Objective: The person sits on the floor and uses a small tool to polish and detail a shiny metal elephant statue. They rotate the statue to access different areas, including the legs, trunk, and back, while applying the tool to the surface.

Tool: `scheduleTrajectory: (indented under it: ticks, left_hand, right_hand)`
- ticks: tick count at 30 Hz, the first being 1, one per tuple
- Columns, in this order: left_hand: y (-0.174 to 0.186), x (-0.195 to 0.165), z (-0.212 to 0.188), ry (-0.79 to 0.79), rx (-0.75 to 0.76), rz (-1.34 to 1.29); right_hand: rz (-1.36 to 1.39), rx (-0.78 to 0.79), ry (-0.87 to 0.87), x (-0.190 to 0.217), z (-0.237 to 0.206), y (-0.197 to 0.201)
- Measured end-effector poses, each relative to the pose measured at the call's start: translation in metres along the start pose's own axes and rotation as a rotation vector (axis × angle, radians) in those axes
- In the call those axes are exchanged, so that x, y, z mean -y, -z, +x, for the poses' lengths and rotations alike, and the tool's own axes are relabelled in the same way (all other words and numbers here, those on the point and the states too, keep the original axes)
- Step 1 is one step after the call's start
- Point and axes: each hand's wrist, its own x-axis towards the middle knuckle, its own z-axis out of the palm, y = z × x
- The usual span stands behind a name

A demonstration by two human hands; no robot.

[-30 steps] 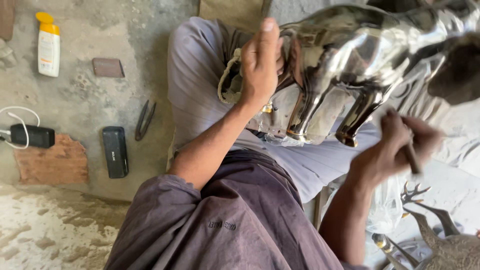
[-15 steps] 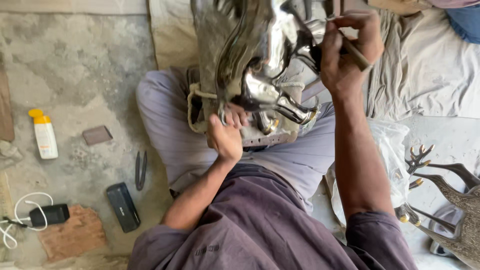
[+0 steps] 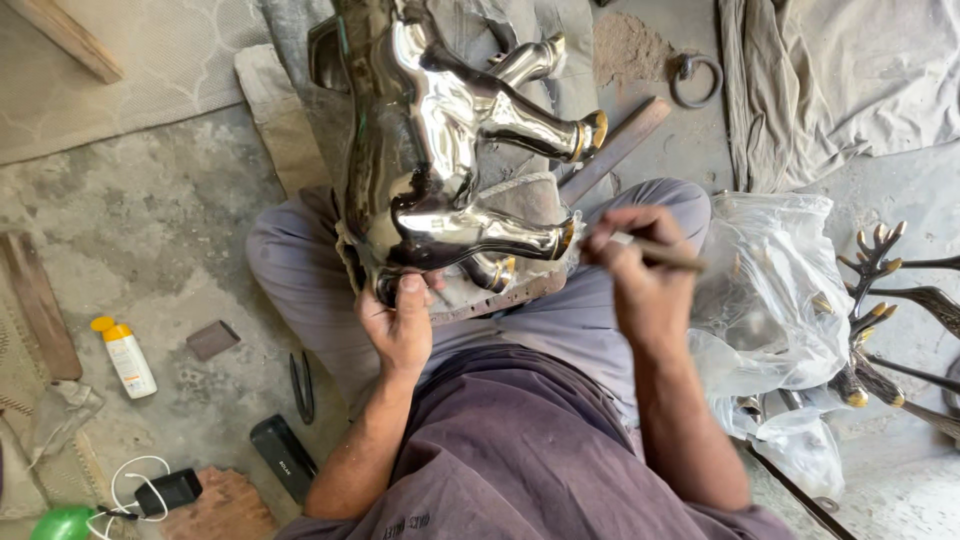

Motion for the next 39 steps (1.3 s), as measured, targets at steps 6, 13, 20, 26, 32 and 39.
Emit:
scheduleTrajectory:
  ticks: [6, 13, 20, 26, 32, 39]
  left_hand:
    - [-0.003, 0.001, -0.003, 0.030, -0.005, 0.074]
    - [-0.004, 0.001, -0.002, 0.012, 0.021, 0.059]
    - [-0.004, 0.009, -0.005, 0.023, 0.003, 0.089]
    - [-0.007, 0.011, -0.007, 0.007, -0.019, 0.130]
    - [-0.014, 0.018, -0.010, -0.059, -0.058, 0.121]
    - [-0.012, 0.020, -0.012, -0.002, -0.093, 0.120]
  right_hand:
    - [0.067, -0.029, 0.028, -0.041, -0.015, 0.008]
    - [0.202, -0.047, -0.184, -0.028, -0.013, 0.010]
    - [0.204, -0.009, -0.171, -0.033, 0.001, 0.013]
    - [0.093, 0.008, -0.184, -0.030, 0.006, 0.014]
    - [0.080, 0.068, -0.140, -0.031, 0.007, 0.019]
    - [0.058, 0.069, -0.037, -0.037, -0.001, 0.016]
